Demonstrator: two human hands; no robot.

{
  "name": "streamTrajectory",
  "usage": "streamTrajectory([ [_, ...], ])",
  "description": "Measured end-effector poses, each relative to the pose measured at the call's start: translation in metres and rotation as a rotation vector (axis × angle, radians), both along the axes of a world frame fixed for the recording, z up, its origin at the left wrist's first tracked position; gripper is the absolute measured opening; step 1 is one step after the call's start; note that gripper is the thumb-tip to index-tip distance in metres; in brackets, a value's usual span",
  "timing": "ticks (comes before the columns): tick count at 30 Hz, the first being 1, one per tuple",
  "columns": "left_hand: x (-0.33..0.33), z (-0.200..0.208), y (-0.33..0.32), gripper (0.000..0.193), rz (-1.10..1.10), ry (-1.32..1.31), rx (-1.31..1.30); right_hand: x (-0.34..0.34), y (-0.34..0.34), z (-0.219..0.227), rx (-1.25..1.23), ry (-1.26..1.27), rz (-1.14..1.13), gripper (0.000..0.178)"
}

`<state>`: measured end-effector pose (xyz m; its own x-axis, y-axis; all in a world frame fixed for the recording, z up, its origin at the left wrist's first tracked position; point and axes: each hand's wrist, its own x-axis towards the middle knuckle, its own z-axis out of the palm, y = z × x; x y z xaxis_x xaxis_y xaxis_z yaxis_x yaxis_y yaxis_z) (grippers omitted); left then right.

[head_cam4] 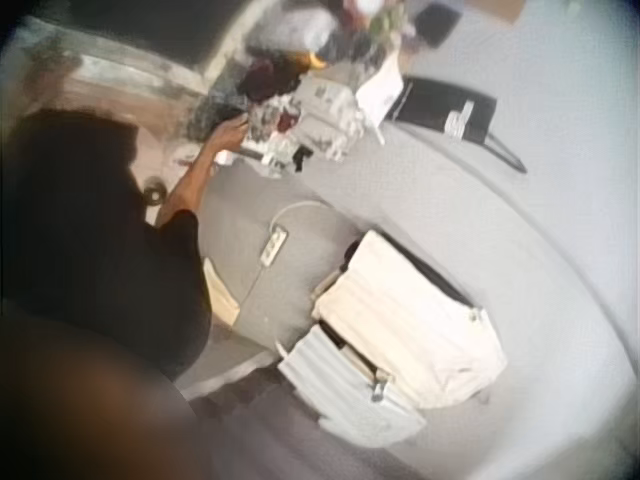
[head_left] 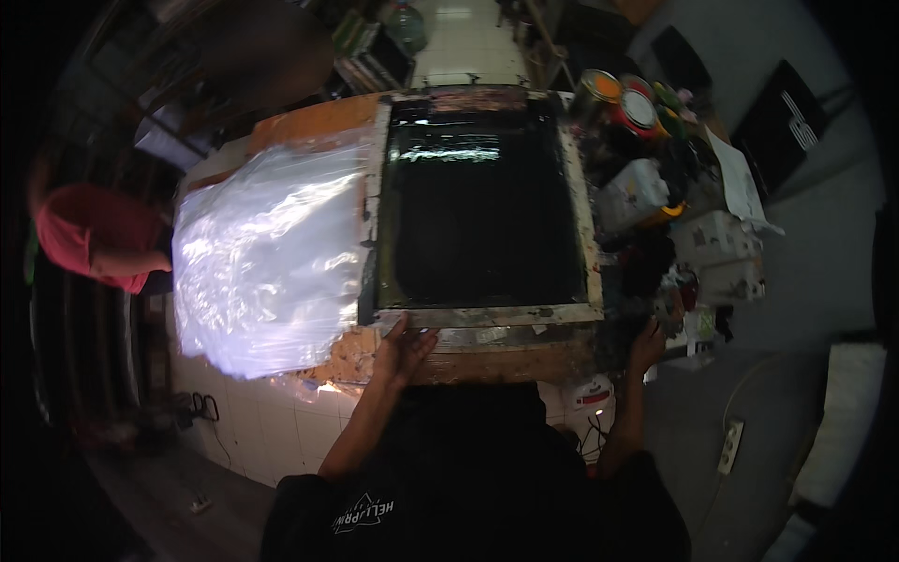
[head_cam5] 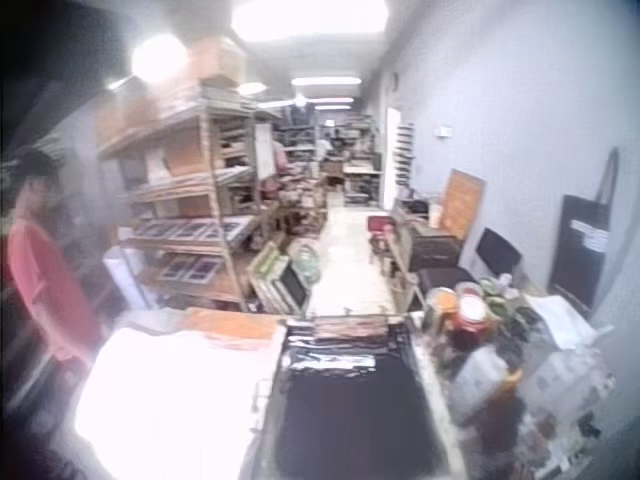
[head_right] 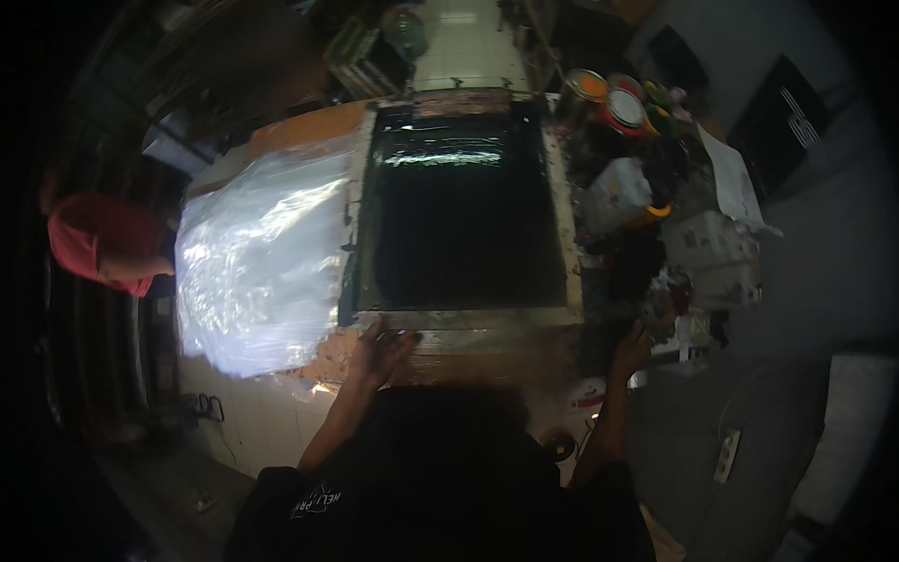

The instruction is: The person prepares a screen printing frame by wiping it with a cloth, then applies ink across the mesh using a squeegee. A coworker places a white t-shirt on the table, and the person positions the screen over it to perform a print stroke.

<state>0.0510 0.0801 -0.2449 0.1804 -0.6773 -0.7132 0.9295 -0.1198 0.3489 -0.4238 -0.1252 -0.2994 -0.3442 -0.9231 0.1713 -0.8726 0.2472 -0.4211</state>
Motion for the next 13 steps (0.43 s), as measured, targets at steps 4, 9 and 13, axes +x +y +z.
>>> streamTrajectory([
  [4,0.000,0.031,-0.004,0.048,-0.045,-0.124,-0.007,0.025,0.092,0.027,0.238,-0.565,0.130,0.045],
  [9,0.004,0.086,-0.013,0.053,-0.052,-0.282,-0.032,0.187,0.144,0.034,0.785,-1.663,0.186,0.041],
  [13,0.008,0.112,-0.020,0.049,-0.037,-0.386,-0.027,0.281,0.151,-0.021,0.848,-2.179,0.158,0.040],
])
